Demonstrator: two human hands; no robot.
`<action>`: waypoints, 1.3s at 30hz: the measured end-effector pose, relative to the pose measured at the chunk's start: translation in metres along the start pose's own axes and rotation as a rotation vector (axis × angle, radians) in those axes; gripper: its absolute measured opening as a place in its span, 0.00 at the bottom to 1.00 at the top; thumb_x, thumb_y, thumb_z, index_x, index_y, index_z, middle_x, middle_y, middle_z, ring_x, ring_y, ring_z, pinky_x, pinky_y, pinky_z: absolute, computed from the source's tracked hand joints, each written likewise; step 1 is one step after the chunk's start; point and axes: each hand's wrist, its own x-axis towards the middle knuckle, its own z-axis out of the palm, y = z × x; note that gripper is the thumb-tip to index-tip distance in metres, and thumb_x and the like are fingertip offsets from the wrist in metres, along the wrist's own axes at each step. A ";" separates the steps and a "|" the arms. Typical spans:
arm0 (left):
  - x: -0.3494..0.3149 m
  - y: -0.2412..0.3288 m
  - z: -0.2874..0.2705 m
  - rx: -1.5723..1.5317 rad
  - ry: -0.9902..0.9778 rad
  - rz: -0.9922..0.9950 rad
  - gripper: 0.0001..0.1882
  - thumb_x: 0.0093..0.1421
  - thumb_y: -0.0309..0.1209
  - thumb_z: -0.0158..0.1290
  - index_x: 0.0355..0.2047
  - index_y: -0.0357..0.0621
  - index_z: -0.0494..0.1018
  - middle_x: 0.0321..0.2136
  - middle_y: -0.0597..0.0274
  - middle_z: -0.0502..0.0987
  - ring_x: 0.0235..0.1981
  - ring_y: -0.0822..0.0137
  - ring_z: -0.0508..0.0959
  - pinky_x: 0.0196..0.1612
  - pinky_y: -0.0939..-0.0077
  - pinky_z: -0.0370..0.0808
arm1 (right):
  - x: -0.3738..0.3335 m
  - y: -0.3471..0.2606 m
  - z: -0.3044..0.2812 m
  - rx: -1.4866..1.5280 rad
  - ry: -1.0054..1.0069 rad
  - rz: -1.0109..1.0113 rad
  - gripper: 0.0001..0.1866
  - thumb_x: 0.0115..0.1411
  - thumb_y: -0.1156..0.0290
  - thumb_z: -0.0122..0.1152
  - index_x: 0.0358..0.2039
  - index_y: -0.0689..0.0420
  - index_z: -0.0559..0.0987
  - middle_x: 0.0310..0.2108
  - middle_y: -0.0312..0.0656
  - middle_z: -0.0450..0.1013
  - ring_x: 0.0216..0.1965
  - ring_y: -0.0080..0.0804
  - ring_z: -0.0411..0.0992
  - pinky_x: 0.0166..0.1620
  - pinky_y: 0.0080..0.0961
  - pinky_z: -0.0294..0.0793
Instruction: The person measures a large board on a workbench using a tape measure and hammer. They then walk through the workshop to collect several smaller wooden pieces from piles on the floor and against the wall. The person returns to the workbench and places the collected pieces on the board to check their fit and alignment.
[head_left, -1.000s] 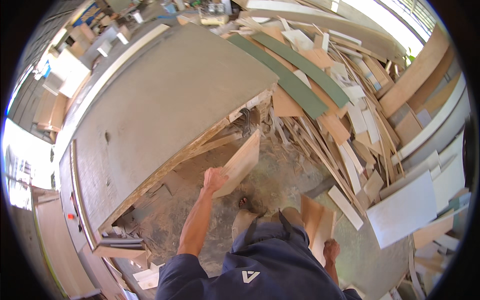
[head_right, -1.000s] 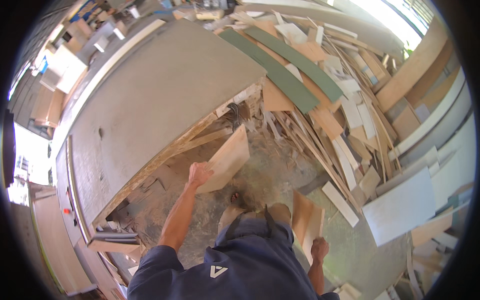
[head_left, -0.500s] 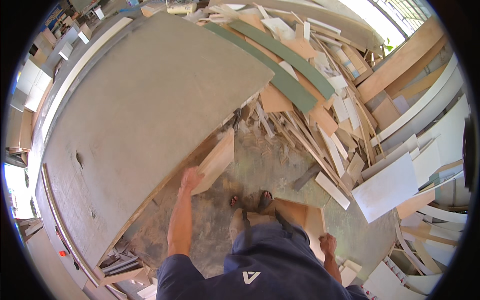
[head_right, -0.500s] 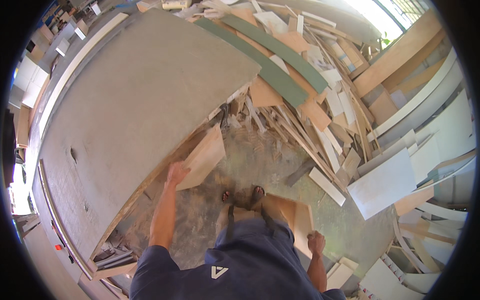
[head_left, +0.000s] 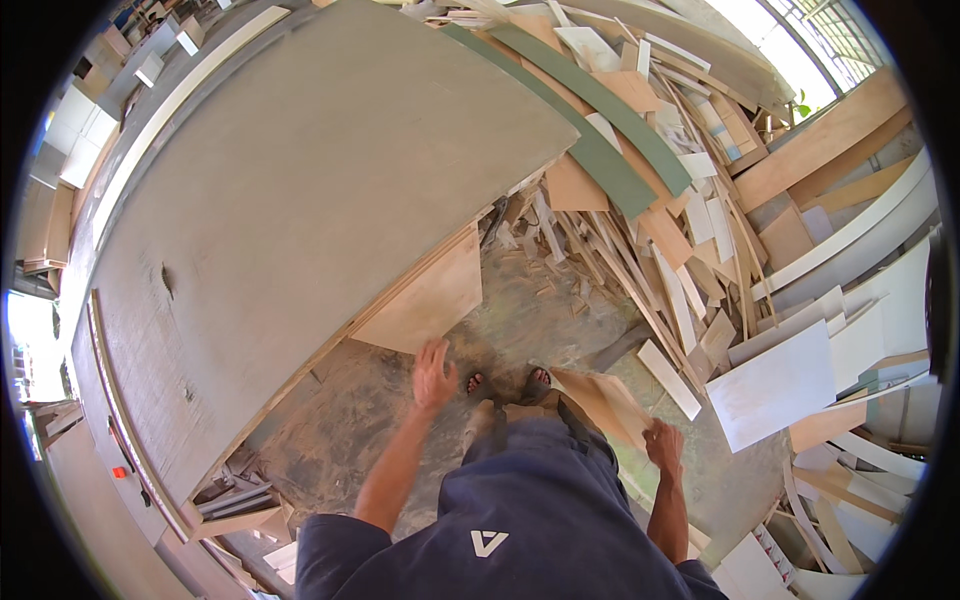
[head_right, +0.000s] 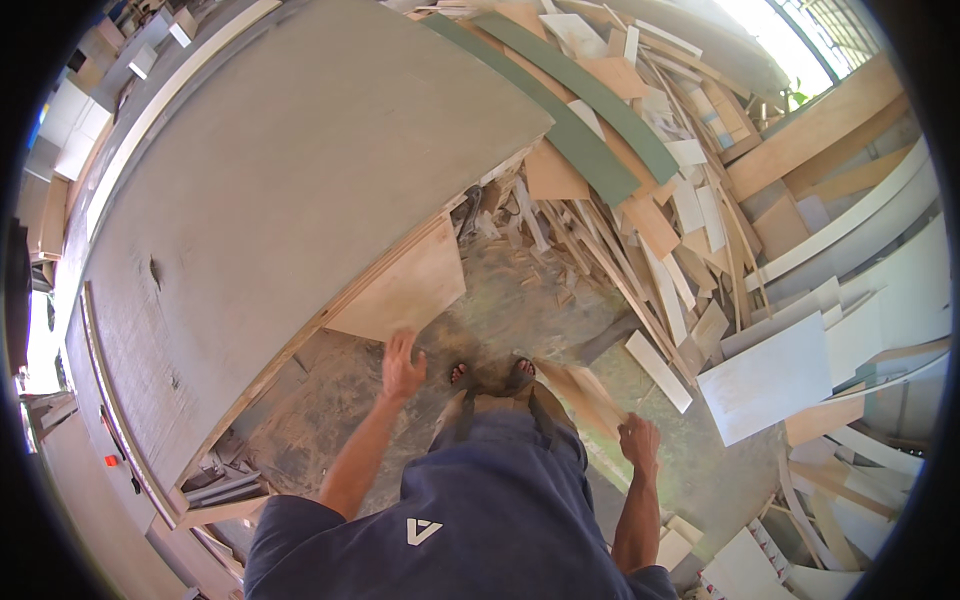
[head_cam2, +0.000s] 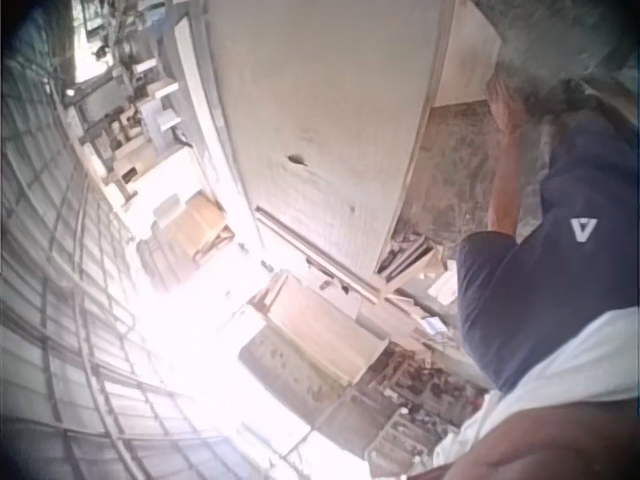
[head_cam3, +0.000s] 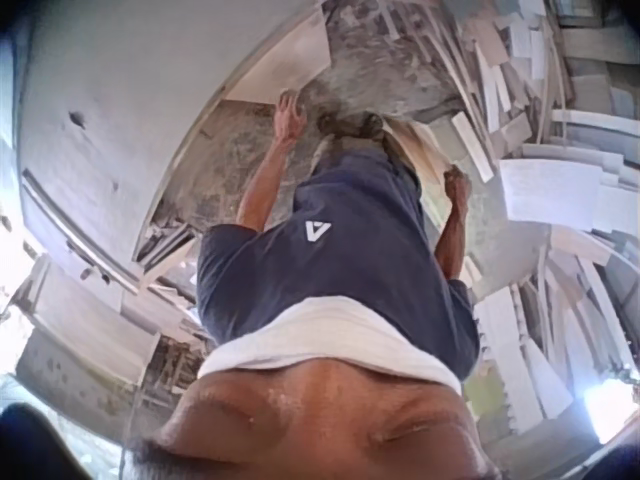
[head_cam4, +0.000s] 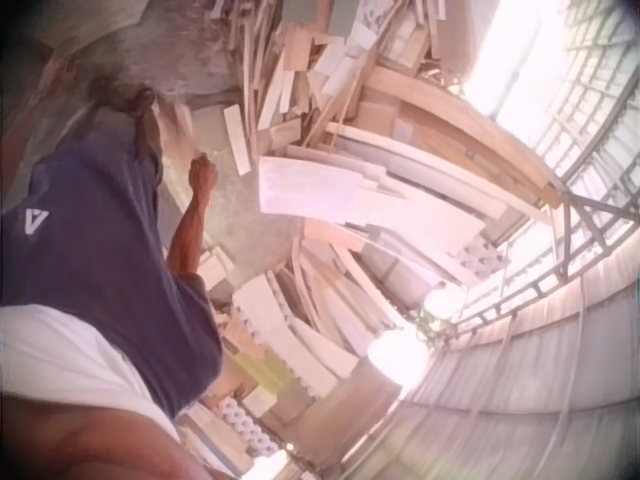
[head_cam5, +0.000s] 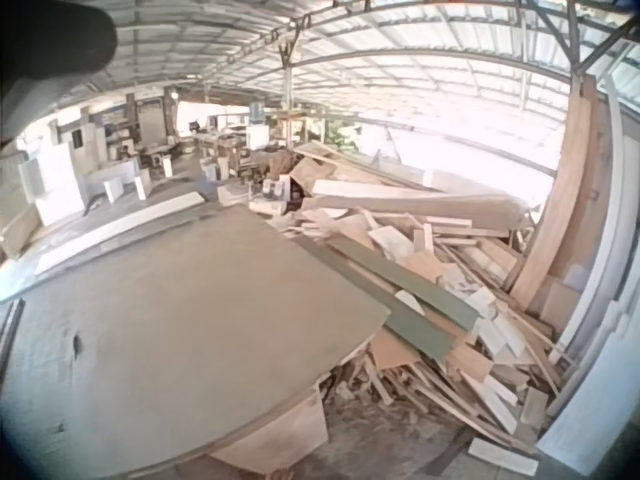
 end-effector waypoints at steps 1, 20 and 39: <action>-0.019 0.000 0.015 -0.096 -0.045 -0.142 0.26 0.57 0.26 0.56 0.57 0.36 0.71 0.58 0.42 0.70 0.63 0.40 0.65 0.65 0.49 0.65 | 0.013 -0.007 0.000 -0.013 0.002 -0.082 0.12 0.56 0.64 0.63 0.39 0.55 0.82 0.31 0.55 0.79 0.36 0.59 0.77 0.41 0.53 0.73; -0.478 0.032 0.011 -0.725 0.888 -1.637 0.13 0.64 0.28 0.54 0.46 0.36 0.77 0.35 0.56 0.82 0.32 0.65 0.83 0.32 0.73 0.78 | 0.236 -0.381 0.130 -0.606 -0.216 -1.327 0.08 0.51 0.75 0.62 0.33 0.58 0.84 0.31 0.52 0.79 0.37 0.52 0.79 0.39 0.45 0.79; -0.464 0.163 0.192 -0.587 0.684 -1.482 0.15 0.62 0.25 0.54 0.48 0.34 0.77 0.36 0.54 0.83 0.31 0.65 0.83 0.34 0.74 0.79 | 0.269 -0.454 0.153 0.061 -0.063 -1.250 0.19 0.62 0.73 0.59 0.53 0.62 0.77 0.56 0.55 0.72 0.58 0.50 0.70 0.60 0.47 0.70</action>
